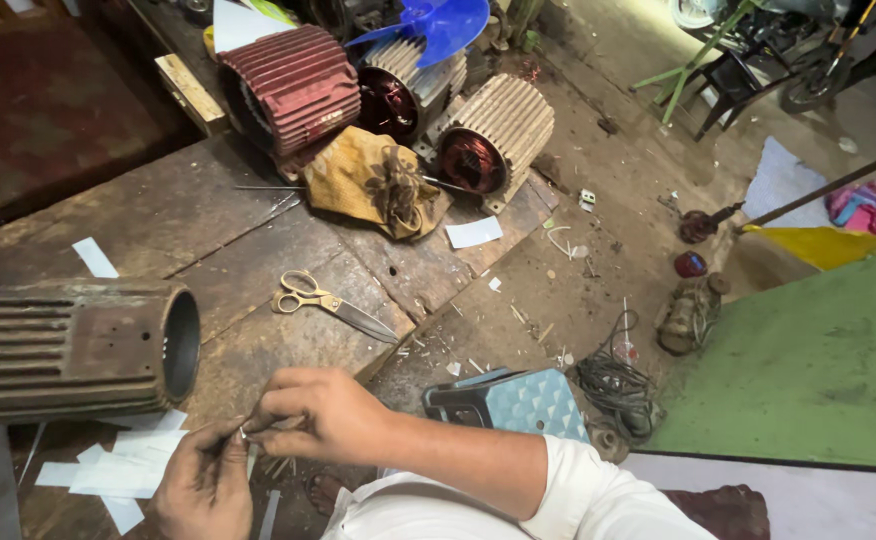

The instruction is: The person cuts small white strips with scissors and inserts them into slots of a cylindrical motor stator on a workbench. The person repeats this process multiple times, handling the stator and strips by hand.

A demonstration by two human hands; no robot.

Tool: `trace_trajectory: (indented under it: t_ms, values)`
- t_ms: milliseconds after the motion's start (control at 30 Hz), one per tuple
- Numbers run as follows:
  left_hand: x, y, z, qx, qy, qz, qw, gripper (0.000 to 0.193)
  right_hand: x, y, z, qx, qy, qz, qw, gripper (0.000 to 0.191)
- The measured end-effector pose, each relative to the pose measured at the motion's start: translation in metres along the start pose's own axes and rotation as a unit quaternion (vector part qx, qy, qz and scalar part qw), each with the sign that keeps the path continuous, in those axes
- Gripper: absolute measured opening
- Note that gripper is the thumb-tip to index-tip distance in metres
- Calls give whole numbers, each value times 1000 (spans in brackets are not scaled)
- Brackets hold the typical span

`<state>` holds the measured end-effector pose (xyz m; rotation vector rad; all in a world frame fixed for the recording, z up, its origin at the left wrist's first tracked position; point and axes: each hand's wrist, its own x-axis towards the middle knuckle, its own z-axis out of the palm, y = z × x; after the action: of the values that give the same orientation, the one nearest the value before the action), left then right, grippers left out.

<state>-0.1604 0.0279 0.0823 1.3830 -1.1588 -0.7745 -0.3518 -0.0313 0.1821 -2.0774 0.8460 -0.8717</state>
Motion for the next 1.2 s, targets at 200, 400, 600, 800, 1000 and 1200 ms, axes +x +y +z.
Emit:
trace_trajectory:
  t_ms: [200, 400, 600, 800, 1000, 1200]
  values:
    - [8, 1, 8, -124, -7, -82, 989, 20, 6, 15, 22, 73, 71, 83, 991, 21]
    - [18, 21, 9, -130, -48, -94, 986, 22, 10, 24, 19, 45, 74, 95, 992, 15]
    - [30, 36, 3, -78, -83, -96, 989, 15, 4, 31, 16, -9, 66, 31, 997, 14]
    - [42, 42, 8, 76, -82, 27, 993, 21, 4, 60, 24, 302, 14, 272, 913, 11]
    - [96, -4, 34, 87, -87, 159, 980, 17, 36, 133, 19, 186, 26, 286, 940, 21]
    - [116, -63, 75, 507, -119, 240, 819, 15, 79, 193, 14, -337, 47, 56, 939, 56]
